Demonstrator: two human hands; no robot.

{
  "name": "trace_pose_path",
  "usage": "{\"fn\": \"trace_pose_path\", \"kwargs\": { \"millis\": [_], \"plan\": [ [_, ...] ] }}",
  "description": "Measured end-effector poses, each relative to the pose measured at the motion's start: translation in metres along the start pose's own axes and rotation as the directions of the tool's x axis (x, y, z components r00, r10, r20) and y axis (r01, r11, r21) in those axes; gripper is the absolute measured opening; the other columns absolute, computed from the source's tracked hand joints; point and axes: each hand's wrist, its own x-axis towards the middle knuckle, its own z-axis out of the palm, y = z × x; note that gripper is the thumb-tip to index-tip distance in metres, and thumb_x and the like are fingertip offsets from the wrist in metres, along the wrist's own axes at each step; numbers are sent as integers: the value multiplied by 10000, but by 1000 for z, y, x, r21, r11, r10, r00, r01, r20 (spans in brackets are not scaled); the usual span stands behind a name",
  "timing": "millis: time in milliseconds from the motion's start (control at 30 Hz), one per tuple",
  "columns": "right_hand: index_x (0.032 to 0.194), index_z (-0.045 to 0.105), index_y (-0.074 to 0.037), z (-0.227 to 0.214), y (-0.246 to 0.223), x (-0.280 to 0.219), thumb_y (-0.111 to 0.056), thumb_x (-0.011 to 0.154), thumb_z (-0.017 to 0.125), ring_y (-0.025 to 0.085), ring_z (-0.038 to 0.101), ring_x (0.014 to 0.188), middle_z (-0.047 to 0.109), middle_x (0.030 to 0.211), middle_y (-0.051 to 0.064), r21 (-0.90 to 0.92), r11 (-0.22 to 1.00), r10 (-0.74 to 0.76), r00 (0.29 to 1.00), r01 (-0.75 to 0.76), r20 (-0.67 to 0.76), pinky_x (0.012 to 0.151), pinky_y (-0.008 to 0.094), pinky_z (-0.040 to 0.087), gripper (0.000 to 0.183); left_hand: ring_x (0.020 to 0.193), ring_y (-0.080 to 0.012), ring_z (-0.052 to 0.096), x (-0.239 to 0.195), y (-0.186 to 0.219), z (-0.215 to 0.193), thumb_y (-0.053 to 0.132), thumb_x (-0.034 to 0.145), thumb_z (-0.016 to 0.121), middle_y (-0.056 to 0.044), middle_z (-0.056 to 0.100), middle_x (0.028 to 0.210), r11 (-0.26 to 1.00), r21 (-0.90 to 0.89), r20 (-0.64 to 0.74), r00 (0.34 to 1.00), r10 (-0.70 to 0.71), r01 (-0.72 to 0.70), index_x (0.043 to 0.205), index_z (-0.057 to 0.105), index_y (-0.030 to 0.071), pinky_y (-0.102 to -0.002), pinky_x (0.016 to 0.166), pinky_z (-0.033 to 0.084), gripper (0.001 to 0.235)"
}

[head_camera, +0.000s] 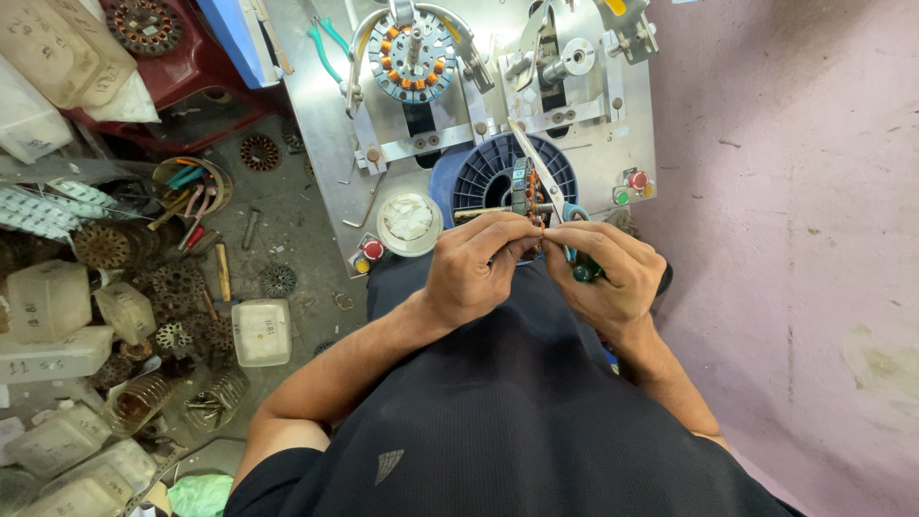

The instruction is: The person works on a motor stator assembly, using a screwdriver to adjust components and scissors to trim wires. They also handle small white insulating pieces and place them into the stator slots.

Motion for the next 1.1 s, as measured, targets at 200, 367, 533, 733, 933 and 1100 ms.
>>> {"fn": "trace_pose_path", "kwargs": {
  "millis": [200,367,533,733,933,1100],
  "plan": [
    [1042,757,-26,-5,2,4,23,851,842,127,734,805,761,943,78,92,984,146,986,-154,85,690,235,563,216,923,-231,758,2,-1,-3,-71,909,762,-121,732,1041,993,48,-25,994,107,-106,1083,690,-18,-303,816,637,196],
    [1061,748,-21,-10,9,5,47,837,810,107,709,852,760,977,65,368,847,314,919,-384,237,749,226,554,243,938,-236,748,4,0,-7,-69,871,787,-109,731,1078,970,108,-4,976,219,-218,1088,712,4,-323,814,624,240],
    [1054,744,-14,-6,14,0,64,840,827,127,697,894,745,1015,85,346,865,317,931,-363,183,788,239,544,242,1058,-238,702,4,-14,-14,33,843,886,-78,737,1134,958,93,12,962,272,-272,1108,730,39,-373,915,574,307],
    [1071,732,-9,5,12,-5,80,889,833,134,711,842,739,1025,98,92,962,252,965,-258,70,741,234,552,226,1473,-245,449,2,-52,-18,-18,841,686,-89,570,1491,918,-381,68,993,-91,111,1360,643,87,-409,1295,319,532],
    [1098,721,-13,17,8,-8,88,931,841,144,723,842,726,990,102,-10,982,188,981,-188,49,726,243,561,229,1570,-266,296,6,-88,-18,-52,867,718,-113,471,1630,910,-382,288,956,-49,161,1459,584,89,-437,1368,209,623],
    [1077,713,-1,22,7,-9,79,962,837,152,750,862,718,1028,104,-19,979,203,978,-202,42,738,230,601,187,1507,-238,460,7,-102,-21,-17,991,810,-62,529,1544,850,-494,341,940,-7,186,1424,639,105,-381,1314,421,481]
  ]
}}
